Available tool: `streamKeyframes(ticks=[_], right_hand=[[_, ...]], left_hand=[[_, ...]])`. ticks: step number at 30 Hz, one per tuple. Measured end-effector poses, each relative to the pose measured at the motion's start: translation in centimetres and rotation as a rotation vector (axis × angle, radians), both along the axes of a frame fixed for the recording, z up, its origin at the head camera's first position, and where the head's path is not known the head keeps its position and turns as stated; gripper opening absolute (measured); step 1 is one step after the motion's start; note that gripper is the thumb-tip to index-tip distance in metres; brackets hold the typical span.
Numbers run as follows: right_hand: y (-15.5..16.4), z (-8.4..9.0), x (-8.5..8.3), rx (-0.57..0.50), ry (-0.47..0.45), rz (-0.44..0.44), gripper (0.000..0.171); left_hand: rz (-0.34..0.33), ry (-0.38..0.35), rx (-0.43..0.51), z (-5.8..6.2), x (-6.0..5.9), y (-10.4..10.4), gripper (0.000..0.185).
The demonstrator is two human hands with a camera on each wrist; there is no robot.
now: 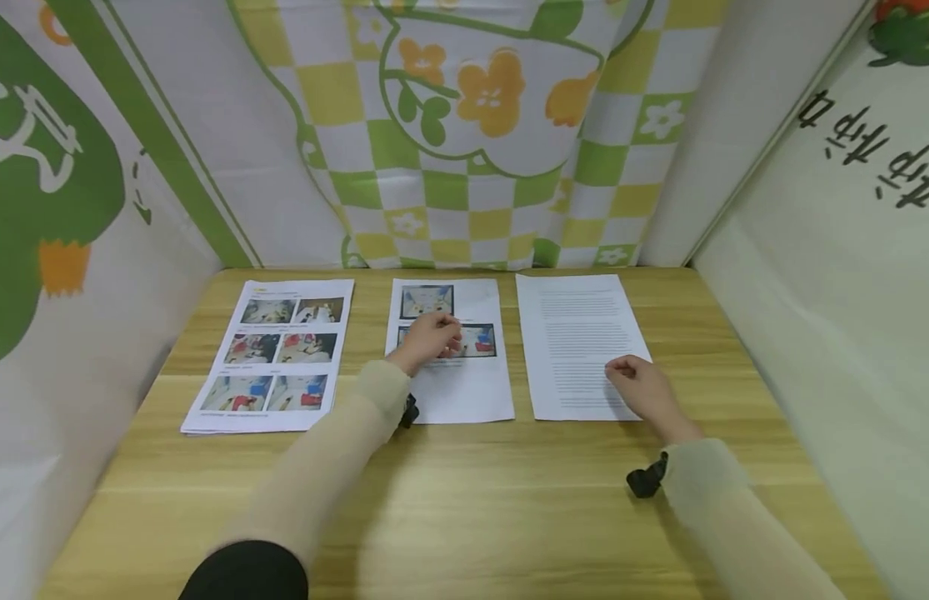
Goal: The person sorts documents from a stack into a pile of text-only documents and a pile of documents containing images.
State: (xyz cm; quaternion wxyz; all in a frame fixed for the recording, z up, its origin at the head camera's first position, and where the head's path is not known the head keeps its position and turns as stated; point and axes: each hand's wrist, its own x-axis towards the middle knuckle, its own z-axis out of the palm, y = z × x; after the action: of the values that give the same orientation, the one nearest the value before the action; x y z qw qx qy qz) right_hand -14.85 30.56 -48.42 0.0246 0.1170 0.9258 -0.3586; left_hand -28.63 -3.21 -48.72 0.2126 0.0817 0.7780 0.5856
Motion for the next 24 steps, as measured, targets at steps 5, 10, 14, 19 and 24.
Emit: streamKeyframes(ticks=[5, 10, 14, 19, 24], right_hand=[[-2.9, -0.2, -1.1, -0.037, -0.003, 0.058, 0.032], [-5.6, -0.4, -1.8, -0.121, -0.019, 0.089, 0.03], [-7.5, -0.4, -2.3, -0.175, -0.027, 0.098, 0.029], [-10.4, -0.6, -3.0, -0.332, -0.045, 0.099, 0.027], [-14.3, 0.1, -3.9, -0.473, -0.049, 0.145, 0.024]], left_hand=[[0.079, 0.062, 0.016, 2.1, -0.5, -5.7, 0.037], [0.15, 0.066, 0.004, 3.0, -0.2, -11.0, 0.039], [0.171, 0.06, -0.036, 2.9, 0.1, -14.1, 0.042], [0.184, 0.066, -0.104, 2.8, 0.3, -17.5, 0.046], [0.235, 0.054, -0.129, 2.8, 0.3, -20.3, 0.047]])
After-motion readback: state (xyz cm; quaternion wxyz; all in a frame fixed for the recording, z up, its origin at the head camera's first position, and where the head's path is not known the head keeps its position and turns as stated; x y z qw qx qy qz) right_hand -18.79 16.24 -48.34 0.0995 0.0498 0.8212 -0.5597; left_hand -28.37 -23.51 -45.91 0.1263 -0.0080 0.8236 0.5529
